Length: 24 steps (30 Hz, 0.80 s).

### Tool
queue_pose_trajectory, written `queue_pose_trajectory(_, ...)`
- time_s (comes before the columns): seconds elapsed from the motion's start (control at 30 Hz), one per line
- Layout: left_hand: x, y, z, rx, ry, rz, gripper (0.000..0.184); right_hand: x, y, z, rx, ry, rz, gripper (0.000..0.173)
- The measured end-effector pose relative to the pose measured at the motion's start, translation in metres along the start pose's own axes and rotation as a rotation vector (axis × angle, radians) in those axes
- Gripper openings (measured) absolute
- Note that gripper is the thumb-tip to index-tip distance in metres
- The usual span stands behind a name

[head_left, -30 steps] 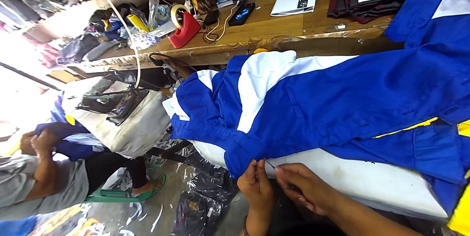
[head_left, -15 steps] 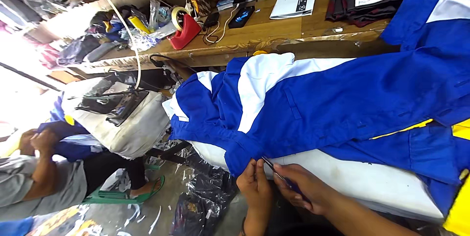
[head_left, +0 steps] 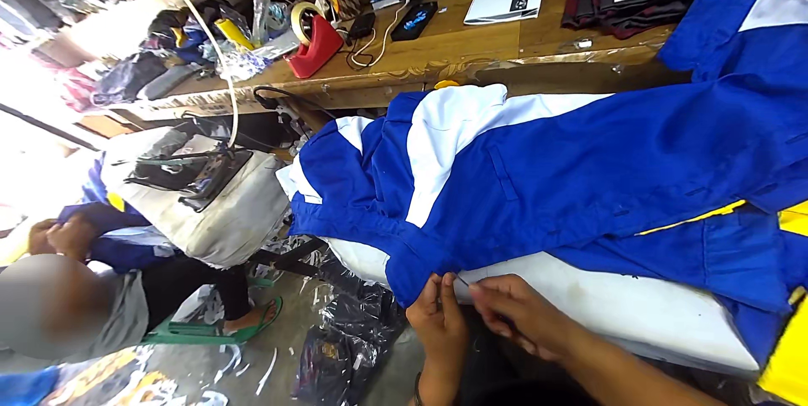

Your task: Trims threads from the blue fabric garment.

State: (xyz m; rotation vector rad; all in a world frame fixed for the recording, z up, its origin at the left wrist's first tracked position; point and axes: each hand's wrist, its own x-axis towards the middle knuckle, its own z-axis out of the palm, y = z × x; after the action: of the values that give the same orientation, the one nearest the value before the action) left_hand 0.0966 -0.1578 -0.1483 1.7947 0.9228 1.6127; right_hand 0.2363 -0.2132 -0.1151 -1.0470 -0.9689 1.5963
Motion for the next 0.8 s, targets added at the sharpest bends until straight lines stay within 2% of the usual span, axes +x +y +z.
queue_pose_trajectory(0.07, 0.0, 0.001, 0.0, 0.011, -0.004, 0.002, 0.021, 0.001, -0.003, -0.005, 0.441, -0.215, 0.215, 0.045)
queue_pose_trajectory(0.1, 0.0, 0.001, 0.001, 0.015, -0.008, -0.006, 0.021, 0.002, -0.002, -0.006, 0.456, -0.218, 0.226, 0.045)
queue_pose_trajectory(0.17, 0.0, 0.002, 0.002, 0.007, -0.013, -0.022, 0.021, 0.001, 0.0, -0.003, 0.039, -0.017, 0.03, 0.04)
queue_pose_trajectory(0.23, 0.0, 0.003, 0.002, -0.007, -0.009, -0.022, 0.02, 0.001, 0.008, -0.001, -0.373, 0.196, -0.193, 0.042)
queue_pose_trajectory(0.27, 0.0, 0.004, 0.002, -0.008, -0.007, -0.017, 0.02, 0.001, 0.008, -0.002, -0.347, 0.183, -0.203, 0.041)
queue_pose_trajectory(0.33, 0.001, 0.005, 0.003, -0.001, -0.006, 0.003, 0.02, -0.001, -0.001, -0.003, -0.004, 0.009, -0.044, 0.038)
queue_pose_trajectory(0.4, 0.001, 0.005, 0.005, -0.02, -0.001, 0.004, 0.02, 0.001, -0.005, -0.003, 0.134, -0.038, 0.048, 0.04)
queue_pose_trajectory(0.6, 0.001, 0.015, 0.002, -0.229, -0.076, -0.154, 0.015, 0.005, 0.002, -0.003, 0.034, 0.034, -0.036, 0.04)
queue_pose_trajectory(0.67, 0.003, 0.022, 0.002, -0.299, -0.066, -0.26, 0.007, 0.004, 0.002, -0.004, 0.035, 0.029, -0.037, 0.039)
queue_pose_trajectory(0.8, 0.007, 0.03, -0.001, -0.371, -0.054, -0.4, 0.008, 0.002, 0.001, -0.002, 0.073, -0.013, -0.02, 0.039)
